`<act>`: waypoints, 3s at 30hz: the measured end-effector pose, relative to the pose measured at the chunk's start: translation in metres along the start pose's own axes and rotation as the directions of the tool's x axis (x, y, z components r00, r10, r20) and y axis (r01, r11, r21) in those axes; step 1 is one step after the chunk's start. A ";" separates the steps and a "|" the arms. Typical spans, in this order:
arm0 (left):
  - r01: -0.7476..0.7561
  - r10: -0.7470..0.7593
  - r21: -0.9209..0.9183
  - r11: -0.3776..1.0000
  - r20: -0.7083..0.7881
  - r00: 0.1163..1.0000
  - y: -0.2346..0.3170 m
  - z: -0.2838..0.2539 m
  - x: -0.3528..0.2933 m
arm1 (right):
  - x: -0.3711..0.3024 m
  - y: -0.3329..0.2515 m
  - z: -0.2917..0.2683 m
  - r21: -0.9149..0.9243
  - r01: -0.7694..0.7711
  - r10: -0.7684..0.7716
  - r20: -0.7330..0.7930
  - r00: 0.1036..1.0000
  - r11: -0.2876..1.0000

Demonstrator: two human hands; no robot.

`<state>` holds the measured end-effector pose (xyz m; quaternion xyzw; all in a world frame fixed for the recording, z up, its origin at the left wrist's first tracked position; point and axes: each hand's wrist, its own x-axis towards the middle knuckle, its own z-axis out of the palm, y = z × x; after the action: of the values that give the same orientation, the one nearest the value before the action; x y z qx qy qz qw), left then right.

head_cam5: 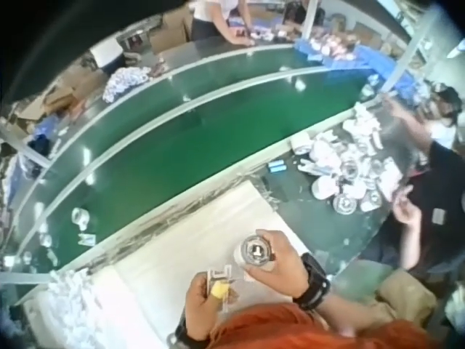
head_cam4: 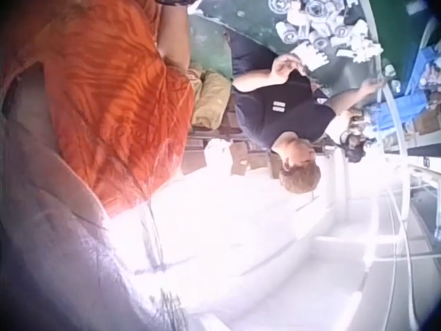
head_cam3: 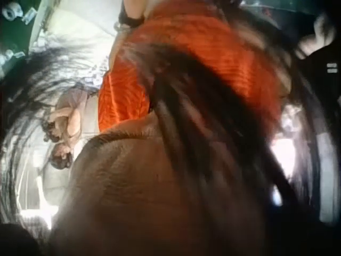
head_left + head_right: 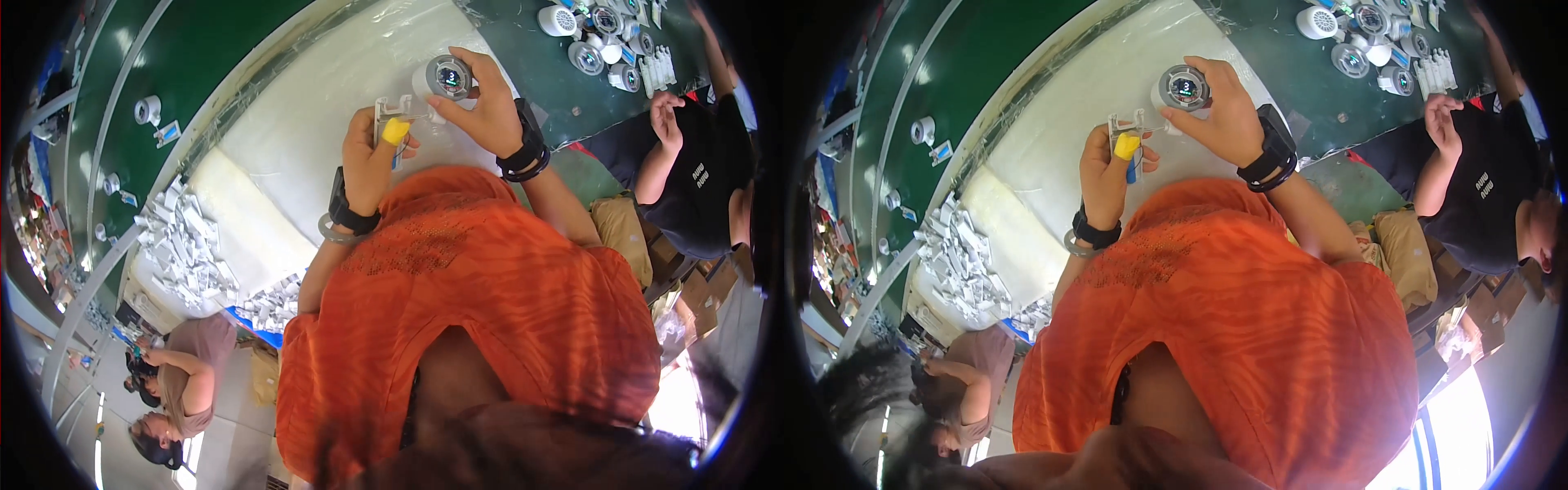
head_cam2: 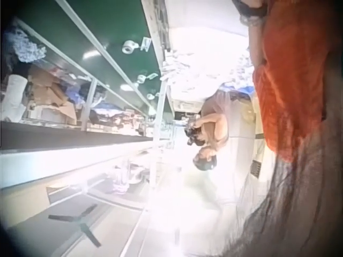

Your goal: Assembling small electronic components onto a base housing at a factory workstation.

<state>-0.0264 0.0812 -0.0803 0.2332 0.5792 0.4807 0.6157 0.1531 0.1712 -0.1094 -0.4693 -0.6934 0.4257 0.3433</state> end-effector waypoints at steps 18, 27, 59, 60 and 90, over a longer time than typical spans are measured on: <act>0.086 -0.085 0.050 0.995 -0.027 0.996 -0.011 -0.001 0.001 | 0.004 -0.006 -0.006 -0.132 0.064 -0.066 -0.012 0.998 0.989; 0.088 -0.089 0.013 0.996 0.089 0.992 -0.012 -0.001 0.004 | 0.004 -0.009 -0.007 -0.173 0.069 -0.069 0.009 0.998 0.982; 0.111 -0.110 -0.027 0.993 0.048 0.993 -0.017 -0.001 0.001 | -0.001 -0.005 -0.009 -0.143 0.023 -0.021 0.019 1.000 0.989; 0.109 -0.107 -0.053 0.993 0.046 0.993 -0.017 -0.001 0.001 | -0.001 -0.005 -0.009 -0.144 0.023 -0.021 0.019 1.000 0.989; 0.138 -0.138 -0.006 0.990 0.057 0.989 -0.022 -0.005 0.001 | -0.001 0.005 -0.005 -0.134 0.082 -0.085 -0.020 0.996 0.988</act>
<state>-0.0241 0.0712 -0.1008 0.2032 0.5739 0.4330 0.6648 0.1597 0.1721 -0.1120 -0.4670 -0.7347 0.3577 0.3379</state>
